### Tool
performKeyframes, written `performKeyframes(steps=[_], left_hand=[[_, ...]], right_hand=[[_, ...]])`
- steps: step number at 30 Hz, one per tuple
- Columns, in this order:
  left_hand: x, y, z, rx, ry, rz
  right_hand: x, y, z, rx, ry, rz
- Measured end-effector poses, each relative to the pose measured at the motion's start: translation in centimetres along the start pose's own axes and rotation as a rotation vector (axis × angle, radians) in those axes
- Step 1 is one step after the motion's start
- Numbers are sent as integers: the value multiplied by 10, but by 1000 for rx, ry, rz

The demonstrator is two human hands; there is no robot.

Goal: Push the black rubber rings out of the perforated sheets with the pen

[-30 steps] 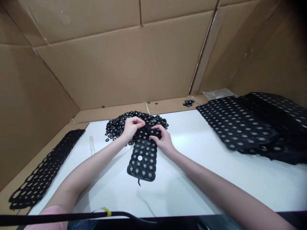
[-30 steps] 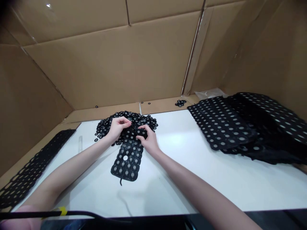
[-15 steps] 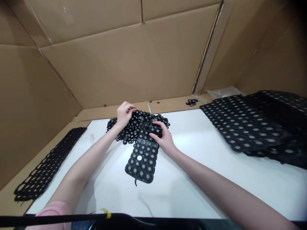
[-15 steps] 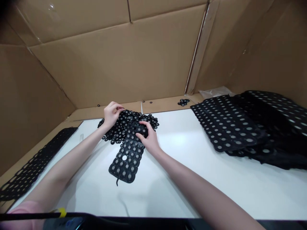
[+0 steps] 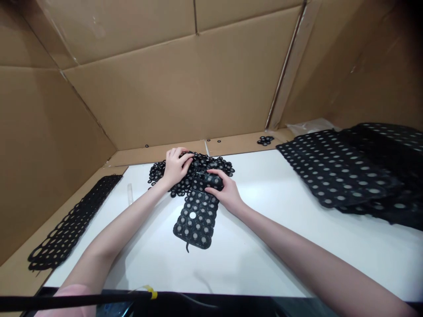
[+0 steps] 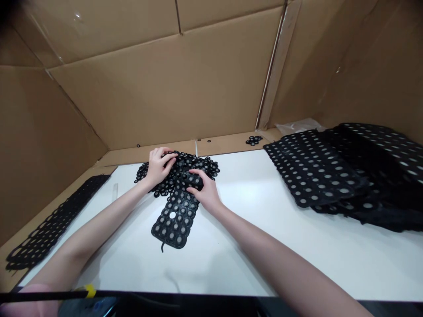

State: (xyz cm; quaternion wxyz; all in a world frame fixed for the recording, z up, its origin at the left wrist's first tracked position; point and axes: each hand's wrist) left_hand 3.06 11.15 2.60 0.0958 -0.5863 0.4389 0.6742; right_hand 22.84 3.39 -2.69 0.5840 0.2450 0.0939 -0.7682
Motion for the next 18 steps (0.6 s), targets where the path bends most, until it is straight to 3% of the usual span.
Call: performKeyframes(steps=[3,7,12,18], left_hand=[[12,5,-24,181,-18,-8],[31,-1,-46,366,-145,96],[44,-12,-50,365,-28,90],[43,-7,-53,370,-1,93]], right_hand=[[0,2,0,7,19,-7],[0,4,1,18,2,-19],[-2,6,3,48,37,-21],[-2,8,1,107,10,-14]])
Point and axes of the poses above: each hand's wrist, its own x-axis away from the middle knuckle, its own y-axis out of the back of the hand, z = x × y, and after that the axes turned 13 degrees about -z, right-handed
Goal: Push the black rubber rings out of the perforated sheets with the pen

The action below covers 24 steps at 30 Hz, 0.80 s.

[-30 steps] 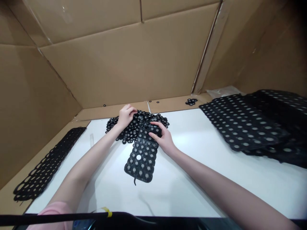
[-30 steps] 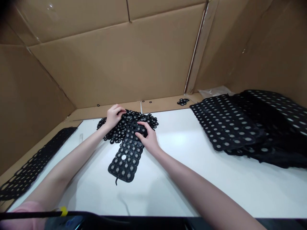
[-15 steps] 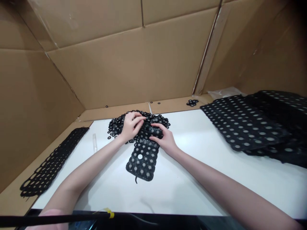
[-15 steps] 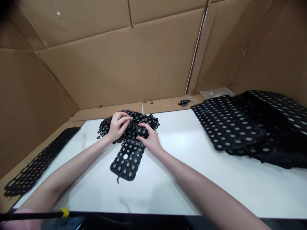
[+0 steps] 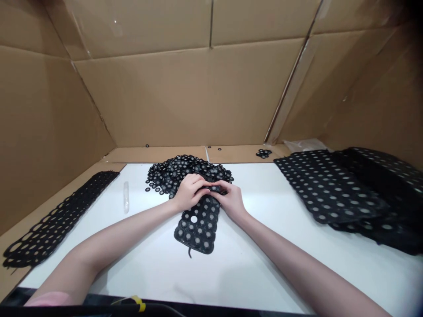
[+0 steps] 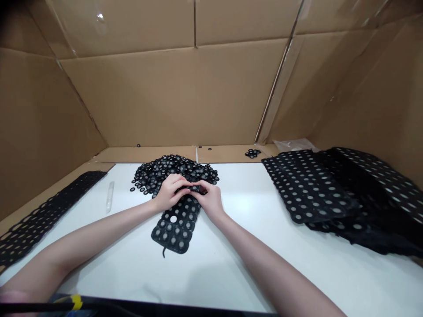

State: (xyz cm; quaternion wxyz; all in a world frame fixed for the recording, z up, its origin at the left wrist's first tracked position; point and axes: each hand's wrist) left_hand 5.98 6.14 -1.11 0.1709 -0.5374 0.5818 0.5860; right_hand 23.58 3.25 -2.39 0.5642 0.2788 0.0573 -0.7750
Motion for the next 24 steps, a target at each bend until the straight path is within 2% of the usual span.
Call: performKeyframes(steps=[5,8,11,16,21,24], left_hand=[[-1,1,-5,-33,-68,-8],[0,-1,-6,-80,-154,6],[1,-3,-8,-95,-183,19],[1,-5,-10,-33,-148,5],[0,-6,-8,78,-46,-69],[-1,-8,-4,81,-35,-88]], right_hand=[[1,0,0,-6,-17,1],[2,0,2,1,26,32],[4,0,4,37,66,50],[5,-1,5,68,91,65],[5,-3,6,79,105,80],[5,-4,5,84,84,108]])
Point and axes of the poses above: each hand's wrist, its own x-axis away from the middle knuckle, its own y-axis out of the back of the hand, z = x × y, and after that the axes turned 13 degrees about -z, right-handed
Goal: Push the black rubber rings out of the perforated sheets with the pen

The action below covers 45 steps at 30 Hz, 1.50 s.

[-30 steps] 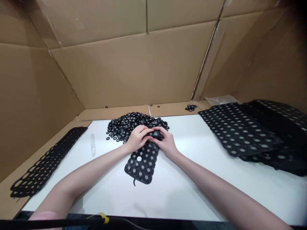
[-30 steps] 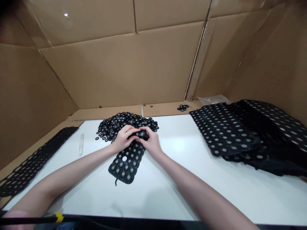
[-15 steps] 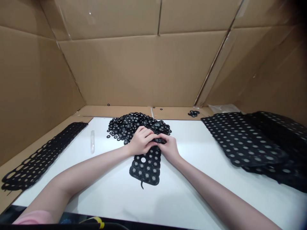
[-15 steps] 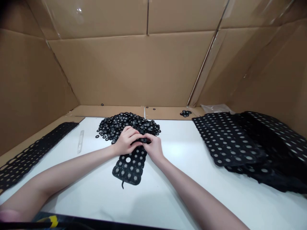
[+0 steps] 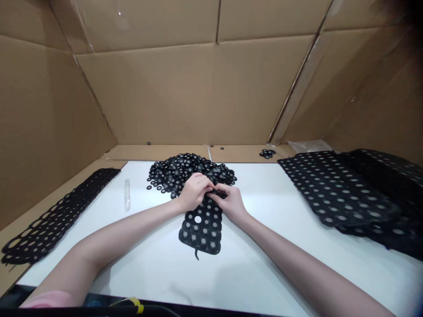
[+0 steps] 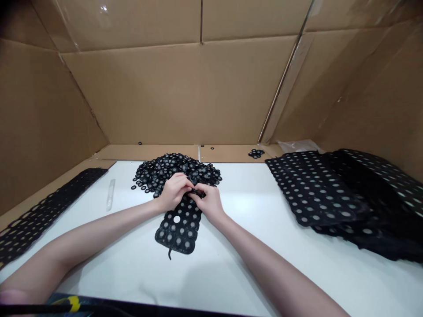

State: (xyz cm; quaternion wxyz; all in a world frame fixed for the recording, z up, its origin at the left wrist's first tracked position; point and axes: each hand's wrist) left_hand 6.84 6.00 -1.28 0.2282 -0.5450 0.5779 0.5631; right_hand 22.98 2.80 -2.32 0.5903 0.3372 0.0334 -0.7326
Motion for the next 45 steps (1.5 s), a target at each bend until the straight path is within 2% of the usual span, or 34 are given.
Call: performKeyframes(steps=[3,7,13,20,25,34,36,38,40,42,45], left_hand=[[-2,0,5,12,20,1],[-10,4,8,24,165,-15],[-24,11,7,33,319,-101],[-25,8,10,167,574,-130],[-26,6,13,243,687,-154],[-27,4,17,272,737,-169],[-35,12,26,293,748,-246],[-47,27,39,278,740,-441],[-57,43,53,212,641,-558],[-61,55,64,109,591,-538],[-56,57,70,-91,502,-438]], right_hand=[[0,-1,-4,1,-22,32],[-1,-2,-9,-30,-43,53],[-1,-3,-11,-77,-59,46],[-1,-4,-12,-57,-69,25],[-1,-5,-14,-48,-67,21],[-1,-3,-10,-48,-60,31],[0,-2,-7,-56,-54,46],[1,0,-4,-63,-46,58],[1,1,-2,-67,-72,52],[1,1,-2,-89,-122,31],[1,1,-3,-133,-133,-9]])
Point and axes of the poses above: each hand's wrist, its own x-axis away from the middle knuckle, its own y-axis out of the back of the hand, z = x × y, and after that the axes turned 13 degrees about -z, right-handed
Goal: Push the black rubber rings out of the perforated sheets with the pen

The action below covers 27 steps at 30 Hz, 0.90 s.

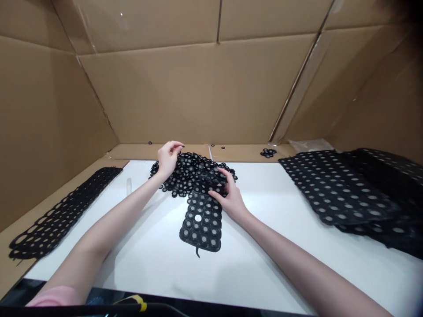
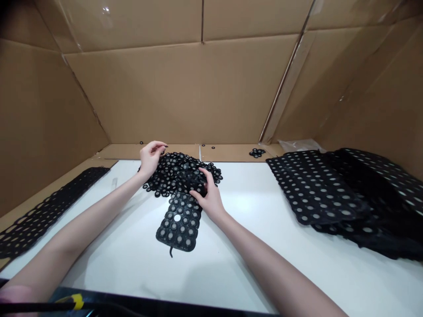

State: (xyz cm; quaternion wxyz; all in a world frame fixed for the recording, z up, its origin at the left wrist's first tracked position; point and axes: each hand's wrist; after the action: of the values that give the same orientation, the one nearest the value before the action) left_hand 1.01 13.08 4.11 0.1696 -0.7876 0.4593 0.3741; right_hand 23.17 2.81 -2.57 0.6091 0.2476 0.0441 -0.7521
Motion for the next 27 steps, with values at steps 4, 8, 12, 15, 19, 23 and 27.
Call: performKeyframes(steps=[4,8,12,15,19,23,27], left_hand=[[13,-4,4,-175,-209,69],[20,-9,8,-196,-301,143],[23,-14,13,-252,-400,250],[24,-14,14,-285,-432,276],[20,-11,16,-302,-422,247],[15,-8,19,-348,-439,274],[14,-8,16,-280,-385,220]], right_hand=[[0,1,2,53,63,-58],[-1,1,6,61,126,16],[0,1,6,61,108,15],[0,1,6,84,101,25],[0,1,6,80,97,32],[0,1,7,78,100,40],[0,1,6,80,118,42]])
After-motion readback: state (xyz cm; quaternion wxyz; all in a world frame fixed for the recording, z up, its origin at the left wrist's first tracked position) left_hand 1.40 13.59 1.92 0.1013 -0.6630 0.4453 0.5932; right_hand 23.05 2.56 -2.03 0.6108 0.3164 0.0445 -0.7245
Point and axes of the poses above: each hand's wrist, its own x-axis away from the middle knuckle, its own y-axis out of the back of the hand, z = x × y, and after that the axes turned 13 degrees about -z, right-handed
